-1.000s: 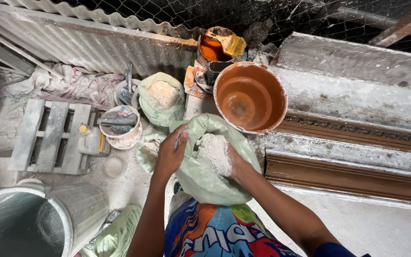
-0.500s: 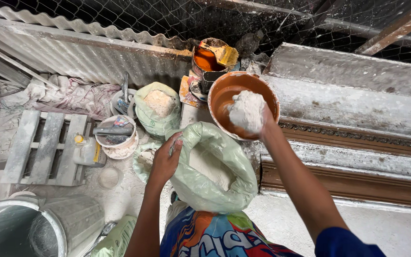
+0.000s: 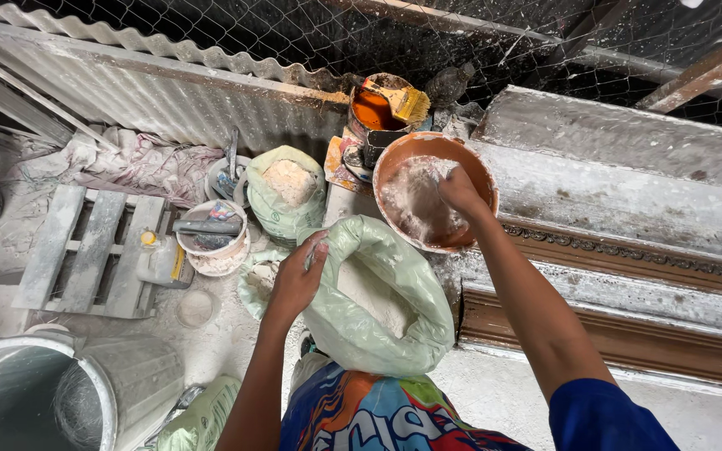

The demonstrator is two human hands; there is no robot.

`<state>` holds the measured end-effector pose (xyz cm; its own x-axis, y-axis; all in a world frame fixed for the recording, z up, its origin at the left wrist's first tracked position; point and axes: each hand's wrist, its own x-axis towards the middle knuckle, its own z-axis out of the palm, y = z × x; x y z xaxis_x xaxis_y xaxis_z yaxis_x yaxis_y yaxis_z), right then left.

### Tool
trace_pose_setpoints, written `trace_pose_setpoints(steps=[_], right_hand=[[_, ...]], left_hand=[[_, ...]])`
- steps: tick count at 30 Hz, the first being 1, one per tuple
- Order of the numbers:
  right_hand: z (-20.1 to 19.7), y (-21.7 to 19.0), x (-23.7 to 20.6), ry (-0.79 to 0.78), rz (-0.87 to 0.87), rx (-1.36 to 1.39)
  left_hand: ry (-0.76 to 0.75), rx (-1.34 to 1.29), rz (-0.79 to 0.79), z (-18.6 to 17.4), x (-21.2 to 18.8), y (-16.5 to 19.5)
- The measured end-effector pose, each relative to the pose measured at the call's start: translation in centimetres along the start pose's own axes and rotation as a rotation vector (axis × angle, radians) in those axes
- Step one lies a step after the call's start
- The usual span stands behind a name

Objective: The person wipes dust from long decorative molding pieces with a cloth, then collects water in a bucket using a pink cup from a tap. They add white powder from a sack into the bucket and mix it by hand to prepare a mortar-like mixture.

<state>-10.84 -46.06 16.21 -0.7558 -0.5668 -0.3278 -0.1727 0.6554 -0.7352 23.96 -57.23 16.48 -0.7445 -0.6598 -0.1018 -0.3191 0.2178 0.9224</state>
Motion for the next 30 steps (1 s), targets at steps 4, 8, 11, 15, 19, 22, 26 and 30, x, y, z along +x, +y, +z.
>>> trace_pose_setpoints(steps=[4, 8, 11, 15, 19, 22, 26, 30], right_hand=[[-0.6, 0.4, -0.2, 0.001, -0.06, -0.222], [-0.7, 1.0, -0.6, -0.009, -0.132, -0.019], [-0.5, 1.1, -1.3, -0.14, -0.223, 0.201], [-0.2, 0.8, -2.5, -0.144, -0.299, 0.221], [1.4, 0.8, -2.9, -0.09, -0.14, -0.155], [2.5, 1.2, -2.6, 0.051, -0.182, -0.264], [2.7, 1.7, -2.3, 0.109, -0.106, -0.353], [2.9, 1.8, -3.6, 0.024, -0.224, -0.34]], left_hand=[[0.001, 0.018, 0.03, 0.3, 0.2, -0.1], [0.012, 0.022, 0.05, 0.6, 0.3, -0.1], [0.011, 0.023, 0.043, 0.5, 0.3, -0.1], [0.004, 0.016, 0.021, 0.3, 0.2, -0.1], [-0.014, 0.007, -0.022, 0.4, 0.3, -0.1], [-0.009, 0.01, 0.006, 0.4, 0.2, -0.2], [-0.009, 0.007, 0.02, 0.2, -0.1, -0.4], [-0.003, -0.015, 0.016, 0.0, -0.3, -0.4]])
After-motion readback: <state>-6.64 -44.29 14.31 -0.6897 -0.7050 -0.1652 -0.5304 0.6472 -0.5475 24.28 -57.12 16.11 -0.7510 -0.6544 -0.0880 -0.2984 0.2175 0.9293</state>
